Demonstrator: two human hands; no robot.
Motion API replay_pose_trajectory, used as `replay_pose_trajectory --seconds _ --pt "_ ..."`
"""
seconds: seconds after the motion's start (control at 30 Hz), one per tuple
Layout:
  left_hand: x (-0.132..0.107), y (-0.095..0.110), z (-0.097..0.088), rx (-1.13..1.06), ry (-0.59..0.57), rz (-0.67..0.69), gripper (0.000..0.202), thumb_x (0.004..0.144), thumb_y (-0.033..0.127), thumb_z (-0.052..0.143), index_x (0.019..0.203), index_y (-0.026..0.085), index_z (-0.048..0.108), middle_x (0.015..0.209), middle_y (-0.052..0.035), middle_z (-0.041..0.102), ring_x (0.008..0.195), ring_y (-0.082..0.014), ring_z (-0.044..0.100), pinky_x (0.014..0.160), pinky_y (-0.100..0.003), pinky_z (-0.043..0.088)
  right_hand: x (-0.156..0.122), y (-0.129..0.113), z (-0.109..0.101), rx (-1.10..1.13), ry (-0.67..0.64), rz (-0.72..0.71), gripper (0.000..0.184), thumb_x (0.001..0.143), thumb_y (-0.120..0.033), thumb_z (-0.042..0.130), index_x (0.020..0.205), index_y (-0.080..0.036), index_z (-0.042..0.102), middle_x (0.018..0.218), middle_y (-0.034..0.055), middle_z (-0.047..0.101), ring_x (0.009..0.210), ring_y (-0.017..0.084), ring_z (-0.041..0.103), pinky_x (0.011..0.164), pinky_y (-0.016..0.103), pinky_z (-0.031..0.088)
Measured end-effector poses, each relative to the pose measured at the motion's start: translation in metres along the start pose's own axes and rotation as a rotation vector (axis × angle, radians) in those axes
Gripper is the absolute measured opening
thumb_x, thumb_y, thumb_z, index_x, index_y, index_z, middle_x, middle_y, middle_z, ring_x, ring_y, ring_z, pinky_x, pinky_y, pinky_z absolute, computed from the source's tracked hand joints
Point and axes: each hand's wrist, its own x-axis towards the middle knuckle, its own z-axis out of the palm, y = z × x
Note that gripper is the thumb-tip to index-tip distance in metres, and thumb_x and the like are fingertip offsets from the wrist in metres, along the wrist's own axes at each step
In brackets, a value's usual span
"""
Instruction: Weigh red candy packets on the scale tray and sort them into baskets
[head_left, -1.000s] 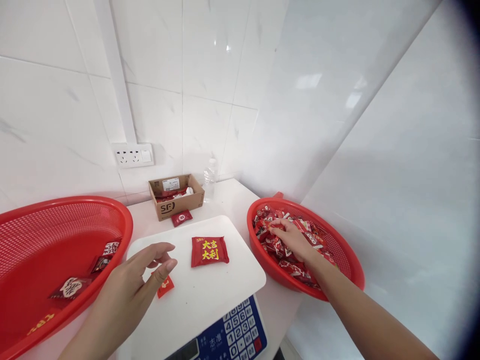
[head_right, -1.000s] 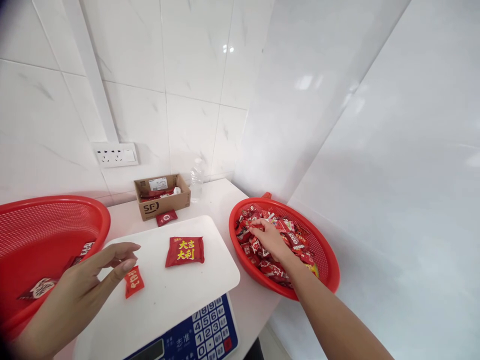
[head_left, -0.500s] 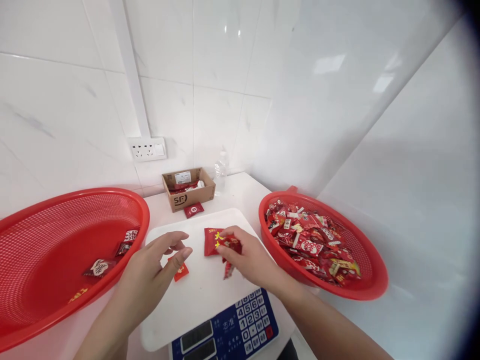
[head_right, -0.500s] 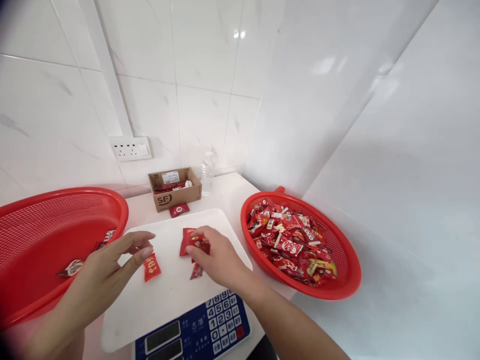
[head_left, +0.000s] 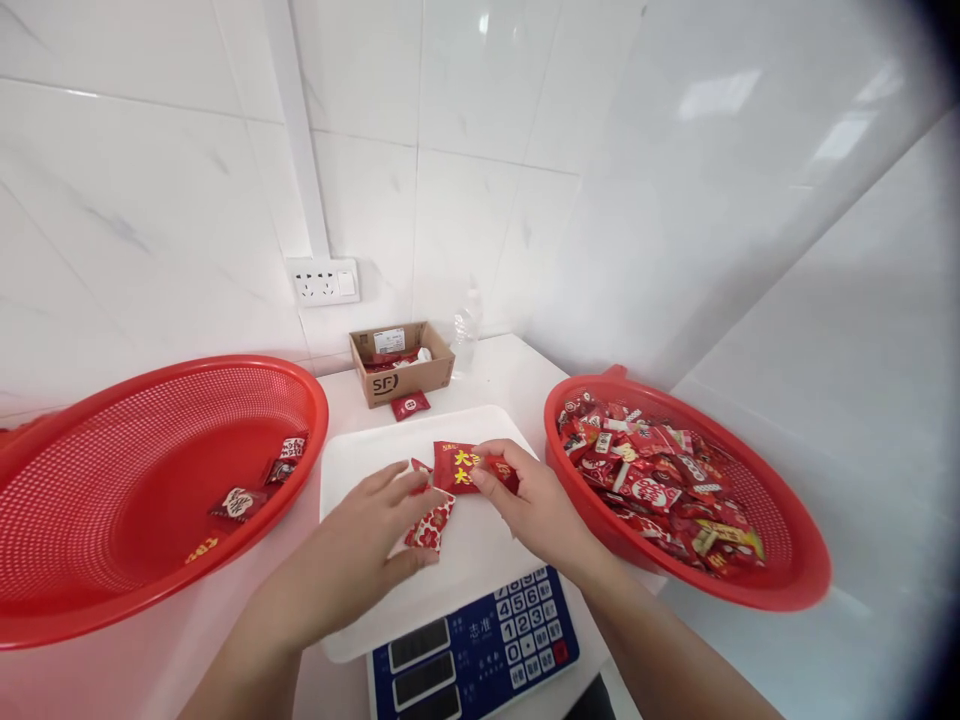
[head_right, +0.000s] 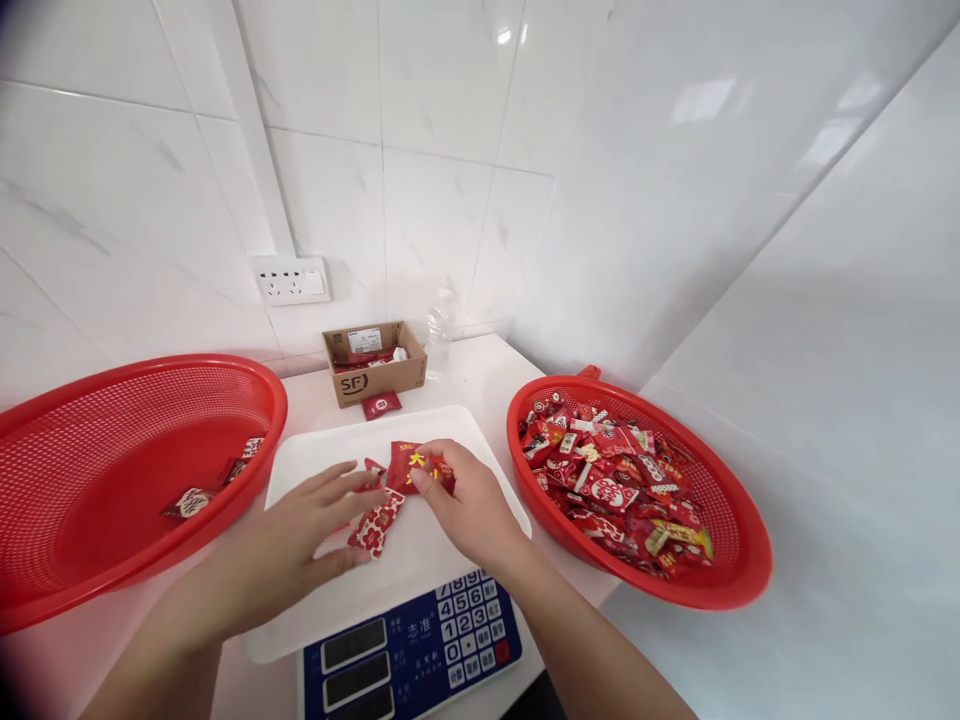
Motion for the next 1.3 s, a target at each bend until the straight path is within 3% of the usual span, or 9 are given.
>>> replay_pose_trajectory --seconds 0.07,0.17,0.43,0.53,0.63,0.83,0.97,1.1,1.3 --pt "0.0 0.001 0.005 -0.005 -0.108 0.035 0.047 0.085 0.04 0.054 0.131 0.033 0.047 0.138 -0.0019 0.047 0.135 -0.0293 0.028 0.107 -0.051 0.028 -0.003 0.0 -0.002 -0.023 0.007 0.002 0.026 0.087 -0.04 0.05 0.106 -0.024 0.056 0.076 0.0009 0.062 0.063 0.015 0.059 0.051 0.026 0.046" --pt "0.0 0.004 0.006 -0.053 -0.155 0.045 0.043 0.084 0.037 0.056 0.127 0.032 0.051 0.129 -0.0024 0.057 0.13 -0.0281 0.037 0.108 -0.051 0.026 -0.006 -0.002 -0.003 -0.034 0.018 -0.005 0.029 0.087 -0.042 0.049 0.107 -0.023 0.056 0.086 0.0039 0.064 0.071 0.017 0.06 0.058 0.029 0.049" --pt "-0.005 -0.003 -0.004 0.019 0.019 -0.109 0.039 0.086 0.039 0.05 0.124 0.028 0.053 0.129 -0.005 0.056 0.124 -0.0264 0.045 0.1 -0.044 0.038 -0.007 -0.002 0.006 0.145 -0.009 -0.084 0.032 0.094 -0.041 0.036 0.119 -0.026 0.049 0.114 0.0067 0.056 0.096 0.019 0.058 0.075 0.034 0.053" --pt "-0.008 -0.008 -0.007 0.107 0.052 -0.207 0.041 0.087 0.04 0.046 0.125 0.025 0.052 0.124 -0.0085 0.058 0.113 -0.0273 0.053 0.092 -0.043 0.043 -0.006 0.001 0.006 0.059 0.069 -0.146 0.029 0.095 -0.037 0.035 0.117 -0.026 0.05 0.118 0.006 0.055 0.109 0.02 0.052 0.092 0.038 0.045" --pt "-0.009 -0.01 -0.009 0.158 0.025 -0.278 0.045 0.086 0.04 0.047 0.128 0.023 0.048 0.122 -0.0107 0.058 0.108 -0.0287 0.056 0.085 -0.042 0.045 -0.01 0.003 0.0 -0.007 0.119 -0.155 0.028 0.094 -0.035 0.039 0.117 -0.025 0.05 0.118 0.0068 0.055 0.109 0.02 0.053 0.093 0.037 0.043" --pt "-0.003 -0.004 -0.003 0.099 -0.041 -0.234 0.039 0.086 0.023 0.043 0.124 0.026 0.048 0.124 -0.0084 0.057 0.106 -0.0261 0.058 0.077 -0.036 0.048 -0.026 0.002 -0.014 -0.1 -0.116 -0.076 0.028 0.091 -0.033 0.045 0.117 -0.027 0.053 0.116 0.0055 0.057 0.104 0.021 0.055 0.087 0.037 0.047" --pt "0.003 0.0 0.0 0.087 -0.033 -0.218 0.04 0.086 0.014 0.036 0.121 0.026 0.051 0.126 -0.0068 0.056 0.103 -0.0242 0.06 0.075 -0.035 0.049 -0.037 0.009 -0.018 -0.081 -0.136 -0.075 0.028 0.094 -0.03 0.037 0.117 -0.028 0.054 0.115 0.0052 0.058 0.104 0.02 0.056 0.089 0.037 0.048" --pt "0.005 -0.003 0.001 0.109 0.0 -0.221 0.039 0.088 0.021 0.038 0.125 0.024 0.049 0.128 -0.0083 0.054 0.109 -0.0252 0.056 0.082 -0.037 0.048 -0.046 0.024 -0.028 -0.02 0.006 -0.01 0.033 0.093 -0.036 0.039 0.122 -0.027 0.052 0.113 0.007 0.061 0.092 0.019 0.063 0.076 0.034 0.056" --pt "0.004 -0.009 0.003 0.152 0.081 -0.211 0.041 0.09 0.033 0.041 0.129 0.024 0.047 0.131 -0.0073 0.053 0.117 -0.0253 0.052 0.09 -0.04 0.046 -0.061 0.041 -0.068 -0.131 0.393 0.116 0.044 0.09 -0.043 0.043 0.131 -0.026 0.047 0.113 0.0078 0.065 0.088 0.022 0.067 0.072 0.034 0.059"
